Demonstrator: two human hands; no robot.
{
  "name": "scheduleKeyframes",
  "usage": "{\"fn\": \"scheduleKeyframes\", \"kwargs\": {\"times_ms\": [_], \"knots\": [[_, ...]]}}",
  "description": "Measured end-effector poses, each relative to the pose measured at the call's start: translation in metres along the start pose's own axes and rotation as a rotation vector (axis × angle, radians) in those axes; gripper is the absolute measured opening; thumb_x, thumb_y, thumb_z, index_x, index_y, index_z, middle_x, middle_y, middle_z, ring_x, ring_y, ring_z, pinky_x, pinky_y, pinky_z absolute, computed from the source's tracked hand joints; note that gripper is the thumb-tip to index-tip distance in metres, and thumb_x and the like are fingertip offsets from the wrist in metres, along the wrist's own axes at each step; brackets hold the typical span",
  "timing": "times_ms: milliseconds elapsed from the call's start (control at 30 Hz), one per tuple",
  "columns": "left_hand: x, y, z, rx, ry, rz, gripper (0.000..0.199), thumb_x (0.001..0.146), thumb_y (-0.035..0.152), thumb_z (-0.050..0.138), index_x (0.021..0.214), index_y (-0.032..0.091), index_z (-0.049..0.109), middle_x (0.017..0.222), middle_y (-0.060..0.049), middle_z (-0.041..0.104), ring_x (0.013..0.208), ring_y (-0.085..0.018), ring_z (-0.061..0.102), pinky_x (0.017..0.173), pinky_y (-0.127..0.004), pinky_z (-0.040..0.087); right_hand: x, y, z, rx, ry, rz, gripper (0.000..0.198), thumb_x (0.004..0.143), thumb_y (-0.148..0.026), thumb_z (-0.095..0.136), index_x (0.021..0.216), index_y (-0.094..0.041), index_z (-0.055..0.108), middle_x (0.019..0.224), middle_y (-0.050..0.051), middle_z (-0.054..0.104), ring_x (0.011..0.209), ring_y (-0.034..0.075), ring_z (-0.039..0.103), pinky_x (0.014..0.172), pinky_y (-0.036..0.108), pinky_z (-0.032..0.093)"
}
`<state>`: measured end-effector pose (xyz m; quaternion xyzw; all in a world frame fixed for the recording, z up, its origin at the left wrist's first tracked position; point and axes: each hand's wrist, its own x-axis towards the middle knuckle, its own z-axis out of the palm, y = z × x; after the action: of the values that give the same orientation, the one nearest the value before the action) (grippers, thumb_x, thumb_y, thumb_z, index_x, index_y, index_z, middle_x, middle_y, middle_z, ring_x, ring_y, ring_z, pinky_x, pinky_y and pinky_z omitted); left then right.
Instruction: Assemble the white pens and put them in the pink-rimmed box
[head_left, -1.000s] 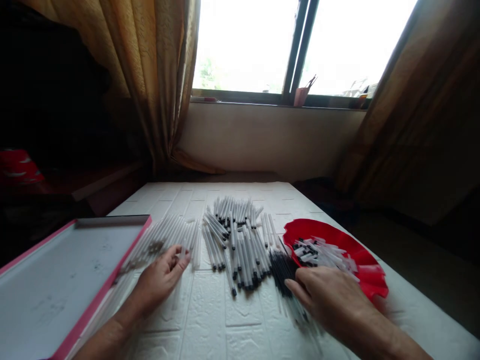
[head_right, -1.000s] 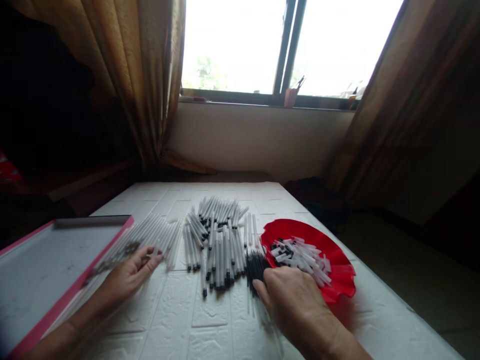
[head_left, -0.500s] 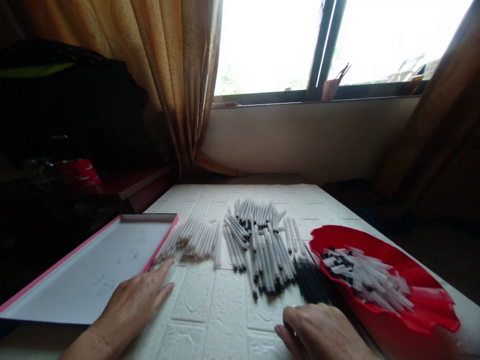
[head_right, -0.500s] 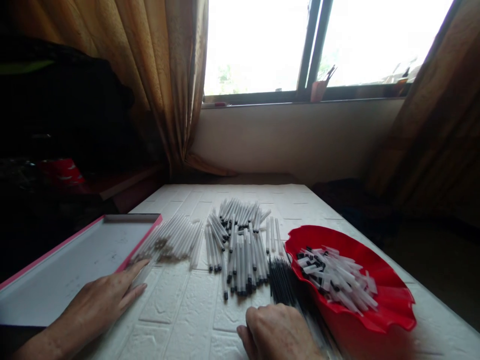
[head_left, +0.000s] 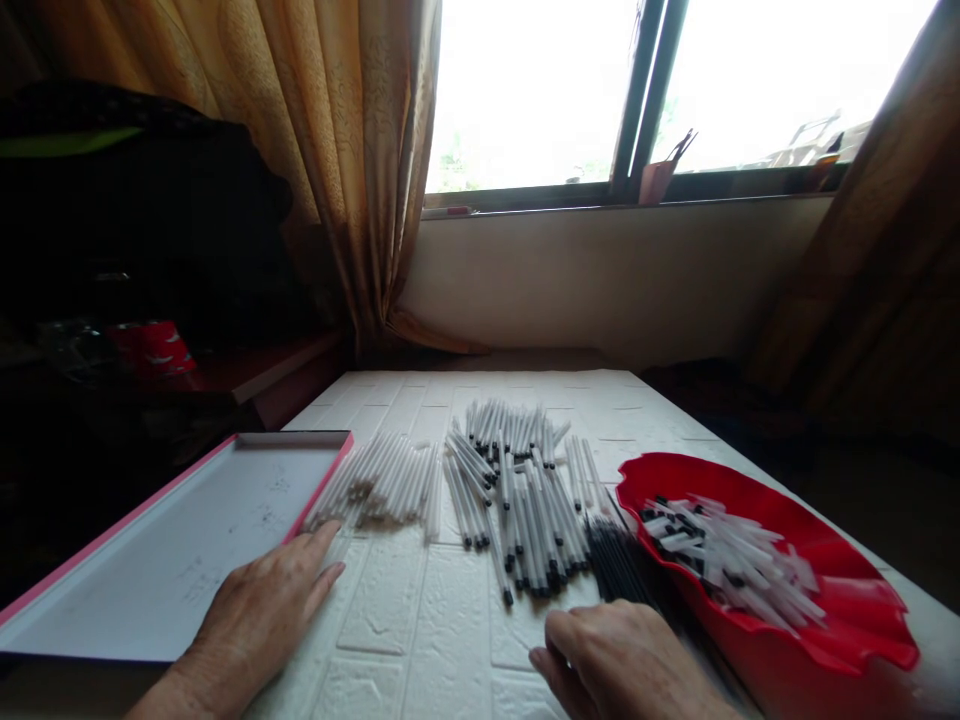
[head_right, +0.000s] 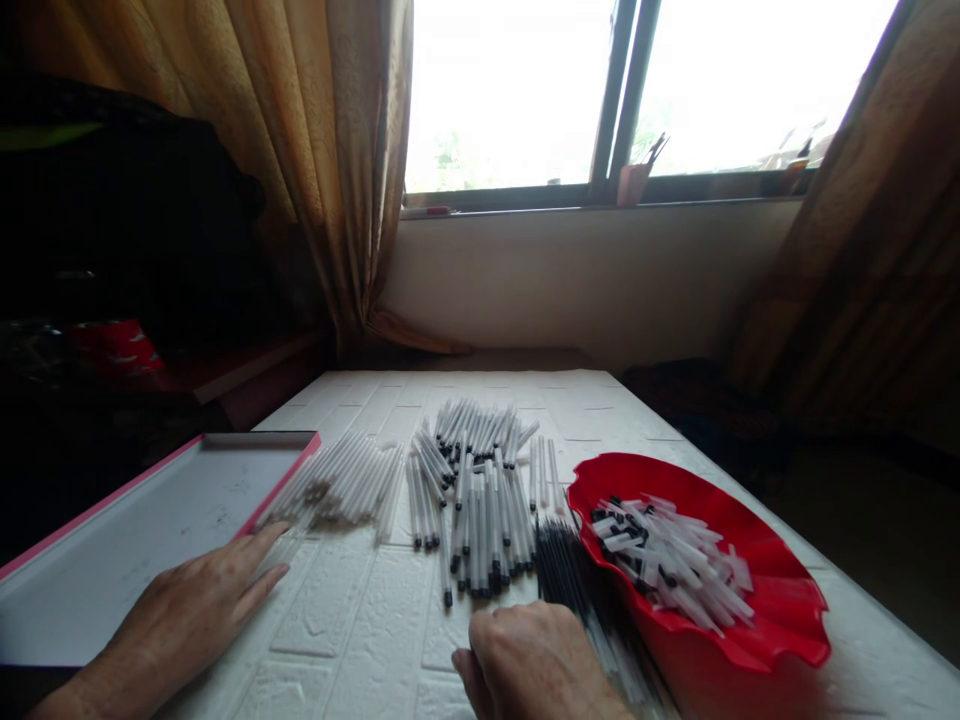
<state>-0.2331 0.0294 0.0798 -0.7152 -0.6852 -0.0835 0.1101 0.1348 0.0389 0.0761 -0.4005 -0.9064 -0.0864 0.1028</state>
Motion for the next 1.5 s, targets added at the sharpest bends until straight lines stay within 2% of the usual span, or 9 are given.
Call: {"fn": "scheduleKeyframes", "kwargs": {"times_ms": [167,300,400,533,667,900,1133,1333,1500], "knots": [[0.017,0.031,-0.008,-0.038,0.025,0.159,0.036,0.097,0.025,0.048,0.123,0.022,0.072,0.111,-0.011,0.079,0.103,-0.030,0.074,0.090,-0.045,0.058,0.007,0.004,-0.003,0.108,0.148,0.028,0.031,0.094,-0.020,0.063,0.063,-0.023,0.059,0.056,-0.003,0.071,0.047,0.016,0.071,0.048,0.033,0.024],[0.050,0.070,-0.008,-0.125,0.027,0.342,0.029,0.096,0.020,0.060,0.122,0.027,0.070,0.123,-0.006,0.074,0.117,-0.026,0.067,0.100,-0.045,0.054,0.012,0.010,-0.004,0.169,0.343,0.051,0.047,0.109,-0.028,0.040,0.065,-0.023,0.056,0.054,-0.003,0.065,0.046,0.013,0.067,0.051,0.030,0.031],[0.083,0.098,0.001,-0.170,0.021,0.442,0.030,0.099,0.033,0.067,0.126,0.020,0.065,0.133,-0.009,0.066,0.118,-0.026,0.066,0.100,-0.051,0.055,0.013,0.014,-0.003,0.178,0.448,0.069,0.056,0.114,-0.034,0.029,0.067,-0.023,0.056,0.055,-0.002,0.063,0.047,0.012,0.066,0.053,0.029,0.033],[0.122,0.129,0.018,-0.206,0.027,0.455,0.036,0.100,0.036,0.067,0.132,0.021,0.062,0.136,-0.010,0.064,0.114,-0.025,0.068,0.095,-0.048,0.058,0.009,0.019,0.001,0.202,0.462,0.087,0.056,0.115,-0.037,0.030,0.069,-0.022,0.058,0.057,-0.002,0.065,0.048,0.013,0.066,0.054,0.029,0.033],[0.137,0.144,0.032,-0.222,0.028,0.422,0.036,0.100,0.037,0.067,0.132,0.020,0.062,0.135,-0.009,0.064,0.113,-0.025,0.068,0.094,-0.047,0.059,0.006,0.023,0.005,0.247,0.461,0.152,0.055,0.114,-0.039,0.031,0.069,-0.022,0.057,0.058,-0.001,0.064,0.049,0.013,0.064,0.055,0.029,0.032],[0.101,0.143,0.040,-0.265,0.012,0.435,0.037,0.100,0.036,0.067,0.133,0.020,0.062,0.138,-0.010,0.063,0.116,-0.026,0.067,0.096,-0.049,0.057,0.003,0.027,-0.005,0.283,0.456,0.153,0.047,0.111,-0.033,0.040,0.069,-0.021,0.059,0.059,-0.001,0.065,0.051,0.013,0.065,0.055,0.028,0.033],[0.049,0.136,0.041,-0.299,-0.032,0.512,0.041,0.102,0.031,0.059,0.141,0.018,0.059,0.155,-0.015,0.056,0.143,-0.033,0.052,0.115,-0.052,0.049,0.005,0.023,-0.009,0.276,0.451,0.147,0.048,0.111,-0.030,0.039,0.068,-0.021,0.059,0.059,-0.001,0.065,0.050,0.012,0.065,0.056,0.027,0.033],[0.048,0.119,0.025,-0.369,0.050,0.535,0.040,0.103,0.019,0.046,0.141,0.022,0.058,0.141,-0.010,0.069,0.131,-0.022,0.064,0.110,-0.041,0.054,0.007,0.021,-0.009,0.271,0.443,0.135,0.048,0.110,-0.030,0.039,0.067,-0.021,0.058,0.057,-0.002,0.063,0.048,0.012,0.062,0.054,0.028,0.032],[0.064,0.101,0.007,-0.360,0.073,0.522,0.036,0.093,0.005,0.046,0.110,0.023,0.072,0.110,-0.006,0.077,0.103,-0.021,0.073,0.090,-0.037,0.061,0.005,0.020,-0.008,0.273,0.449,0.125,0.049,0.111,-0.031,0.039,0.067,-0.021,0.058,0.057,-0.002,0.062,0.048,0.011,0.061,0.054,0.028,0.033]]}}
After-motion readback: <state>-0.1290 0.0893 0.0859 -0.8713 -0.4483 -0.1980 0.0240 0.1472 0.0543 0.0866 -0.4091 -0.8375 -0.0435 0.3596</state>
